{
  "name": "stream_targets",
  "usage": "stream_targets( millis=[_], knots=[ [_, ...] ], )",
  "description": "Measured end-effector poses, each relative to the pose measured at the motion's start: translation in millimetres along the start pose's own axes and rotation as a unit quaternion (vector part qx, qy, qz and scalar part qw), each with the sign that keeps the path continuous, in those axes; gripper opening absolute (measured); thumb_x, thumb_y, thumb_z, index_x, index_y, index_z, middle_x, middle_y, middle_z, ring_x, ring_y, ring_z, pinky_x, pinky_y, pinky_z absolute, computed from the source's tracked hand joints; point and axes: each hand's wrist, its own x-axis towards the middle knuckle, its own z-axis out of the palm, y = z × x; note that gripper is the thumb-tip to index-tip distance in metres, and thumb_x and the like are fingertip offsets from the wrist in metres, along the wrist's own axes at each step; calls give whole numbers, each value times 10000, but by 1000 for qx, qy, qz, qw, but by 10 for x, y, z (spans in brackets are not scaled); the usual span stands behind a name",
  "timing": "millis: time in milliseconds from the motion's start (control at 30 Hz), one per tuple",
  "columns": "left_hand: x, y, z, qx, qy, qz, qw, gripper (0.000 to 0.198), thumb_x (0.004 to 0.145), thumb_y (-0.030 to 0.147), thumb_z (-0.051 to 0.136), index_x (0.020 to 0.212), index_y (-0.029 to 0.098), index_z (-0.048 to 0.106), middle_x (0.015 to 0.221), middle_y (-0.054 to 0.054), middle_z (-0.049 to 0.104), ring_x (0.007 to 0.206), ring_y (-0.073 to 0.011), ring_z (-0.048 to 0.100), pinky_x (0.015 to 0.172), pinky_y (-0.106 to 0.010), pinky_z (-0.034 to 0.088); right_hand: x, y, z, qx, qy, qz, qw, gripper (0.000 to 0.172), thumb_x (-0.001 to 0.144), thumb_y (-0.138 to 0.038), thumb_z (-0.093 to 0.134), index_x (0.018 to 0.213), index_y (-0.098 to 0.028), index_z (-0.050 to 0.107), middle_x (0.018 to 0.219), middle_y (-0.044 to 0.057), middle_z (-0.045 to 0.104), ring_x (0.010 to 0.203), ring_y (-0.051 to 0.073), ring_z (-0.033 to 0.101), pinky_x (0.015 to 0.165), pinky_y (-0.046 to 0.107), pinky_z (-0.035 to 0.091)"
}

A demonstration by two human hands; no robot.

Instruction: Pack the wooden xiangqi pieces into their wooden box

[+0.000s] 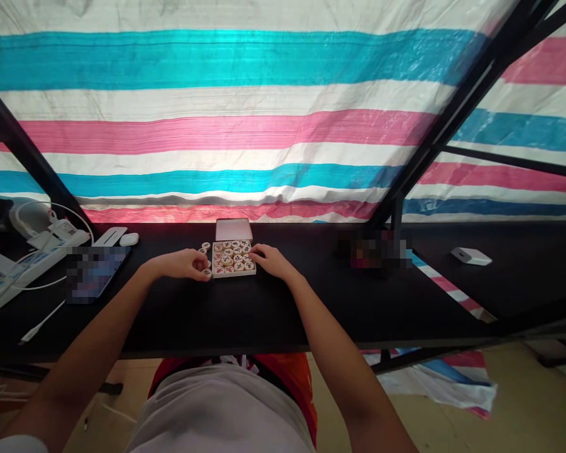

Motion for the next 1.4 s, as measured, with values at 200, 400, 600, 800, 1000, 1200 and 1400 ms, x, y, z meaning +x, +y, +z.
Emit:
stream_targets(
  millis=[200, 400, 600, 800, 1000, 1200, 1400],
  knots=[
    [59, -50, 68, 22, -43, -40, 998, 313, 630, 431, 679, 834, 210, 593, 784, 8, 629, 699, -163, 577, 537, -226, 366, -2, -6, -1, 0, -3, 0, 1000, 204, 849, -357, 502, 916, -216, 634, 964, 27, 656, 900, 180, 579, 823, 313, 423],
    [95, -86, 55, 76, 33, -85, 993, 355, 690, 459, 623, 947, 222, 558, 815, -9, 623, 705, -180, 579, 547, -237, 364, 9, 7, -1, -1, -2, 3, 1000, 213, 849, -370, 502, 913, -216, 635, 943, 23, 657, 881, 179, 576, 821, 317, 423],
    [90, -116, 52, 57, 29, -56, 996, 310, 698, 414, 621, 936, 226, 557, 803, 5, 623, 703, -172, 577, 548, -236, 360, 9, 25, 11, 6, 0, -2, 1000, 212, 845, -370, 505, 917, -219, 636, 948, 20, 656, 880, 179, 576, 826, 322, 422],
    [66, -74, 47, 31, 9, -26, 999, 302, 673, 397, 640, 919, 227, 598, 741, 22, 602, 660, -152, 554, 541, -232, 340, -5, -15, -3, 9, 0, 4, 1000, 211, 844, -372, 510, 909, -216, 636, 953, 24, 657, 887, 179, 579, 827, 320, 426],
    [44, -85, 29, 12, -22, -40, 999, 289, 731, 494, 562, 750, 210, 613, 705, 10, 589, 643, -153, 518, 530, -244, 317, -6, -33, -13, 3, -2, 6, 1000, 218, 844, -380, 509, 901, -214, 638, 938, 27, 661, 884, 185, 580, 824, 325, 431],
    [70, -99, 23, 48, 61, -86, 993, 224, 686, 411, 622, 712, 197, 557, 693, 5, 586, 623, -153, 521, 517, -242, 315, 7, 8, 0, 1, -2, -2, 1000, 218, 849, -378, 503, 914, -219, 637, 956, 27, 654, 891, 184, 579, 840, 331, 427],
    [98, -87, 53, 79, 71, -68, 992, 231, 798, 398, 517, 714, 194, 587, 727, -18, 622, 624, -151, 555, 531, -238, 339, -6, -20, -11, -3, -2, 3, 1000, 218, 850, -378, 503, 916, -219, 638, 952, 26, 662, 881, 182, 585, 828, 325, 432]
  ],
)
